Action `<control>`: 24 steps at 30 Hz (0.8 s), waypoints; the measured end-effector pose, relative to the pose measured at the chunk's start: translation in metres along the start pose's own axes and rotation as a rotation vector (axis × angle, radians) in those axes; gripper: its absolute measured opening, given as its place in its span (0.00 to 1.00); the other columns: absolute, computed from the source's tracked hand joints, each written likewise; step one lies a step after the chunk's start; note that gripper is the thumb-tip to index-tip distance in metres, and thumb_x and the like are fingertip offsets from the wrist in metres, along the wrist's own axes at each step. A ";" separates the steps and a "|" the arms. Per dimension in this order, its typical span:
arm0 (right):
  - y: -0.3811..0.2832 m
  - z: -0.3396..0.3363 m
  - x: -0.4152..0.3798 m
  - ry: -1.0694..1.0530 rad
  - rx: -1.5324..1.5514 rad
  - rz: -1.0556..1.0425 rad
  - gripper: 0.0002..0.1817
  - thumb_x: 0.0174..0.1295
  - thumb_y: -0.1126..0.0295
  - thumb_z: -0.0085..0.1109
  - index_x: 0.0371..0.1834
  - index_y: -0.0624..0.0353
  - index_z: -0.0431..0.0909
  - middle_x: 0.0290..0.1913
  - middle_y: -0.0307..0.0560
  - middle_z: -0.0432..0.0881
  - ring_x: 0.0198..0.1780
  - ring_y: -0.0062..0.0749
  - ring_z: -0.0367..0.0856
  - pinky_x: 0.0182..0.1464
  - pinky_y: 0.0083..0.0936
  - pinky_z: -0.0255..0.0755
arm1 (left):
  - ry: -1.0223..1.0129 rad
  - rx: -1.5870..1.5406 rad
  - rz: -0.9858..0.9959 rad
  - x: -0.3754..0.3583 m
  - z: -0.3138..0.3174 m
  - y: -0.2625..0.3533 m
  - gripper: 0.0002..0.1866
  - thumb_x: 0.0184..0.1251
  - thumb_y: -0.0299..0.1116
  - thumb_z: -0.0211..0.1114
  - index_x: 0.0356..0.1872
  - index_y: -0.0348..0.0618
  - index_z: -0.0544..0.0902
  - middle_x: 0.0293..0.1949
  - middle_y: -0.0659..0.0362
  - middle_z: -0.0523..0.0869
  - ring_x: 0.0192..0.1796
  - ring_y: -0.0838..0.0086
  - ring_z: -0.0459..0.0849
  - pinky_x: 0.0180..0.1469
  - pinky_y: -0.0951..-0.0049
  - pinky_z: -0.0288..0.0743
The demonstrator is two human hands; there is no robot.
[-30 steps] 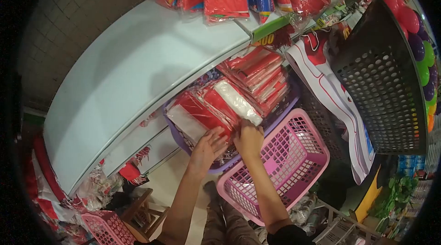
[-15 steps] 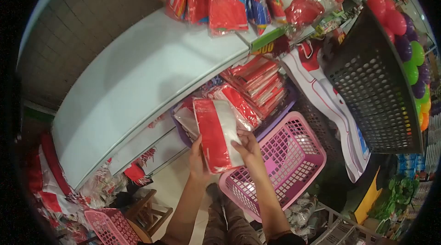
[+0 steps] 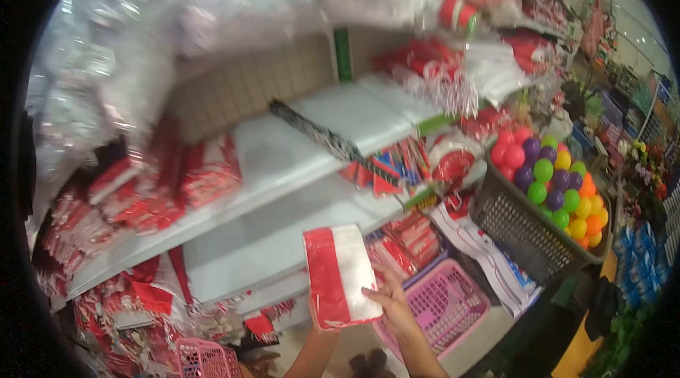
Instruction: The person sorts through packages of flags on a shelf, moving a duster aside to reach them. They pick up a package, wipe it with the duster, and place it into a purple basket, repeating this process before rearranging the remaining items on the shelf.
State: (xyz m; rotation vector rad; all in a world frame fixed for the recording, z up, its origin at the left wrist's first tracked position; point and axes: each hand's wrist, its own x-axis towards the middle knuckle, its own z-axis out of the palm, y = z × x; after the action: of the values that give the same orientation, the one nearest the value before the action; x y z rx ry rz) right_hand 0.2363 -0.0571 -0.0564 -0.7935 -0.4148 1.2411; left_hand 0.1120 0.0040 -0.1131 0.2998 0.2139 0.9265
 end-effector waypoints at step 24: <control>-0.072 0.093 0.211 0.474 -1.739 -0.703 0.19 0.55 0.64 0.54 0.46 0.63 0.75 0.37 0.55 0.81 0.43 0.51 0.80 0.45 0.45 0.72 | -0.277 0.151 0.409 -0.040 0.086 0.107 0.34 0.69 0.51 0.51 0.72 0.48 0.55 0.72 0.54 0.58 0.73 0.58 0.56 0.70 0.55 0.59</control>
State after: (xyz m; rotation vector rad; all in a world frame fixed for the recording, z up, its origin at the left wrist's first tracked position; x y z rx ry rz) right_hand 0.2855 0.1631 0.0301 -2.0593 -1.2546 -0.2816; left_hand 0.0347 0.0181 0.0066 0.6228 -0.0370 1.2611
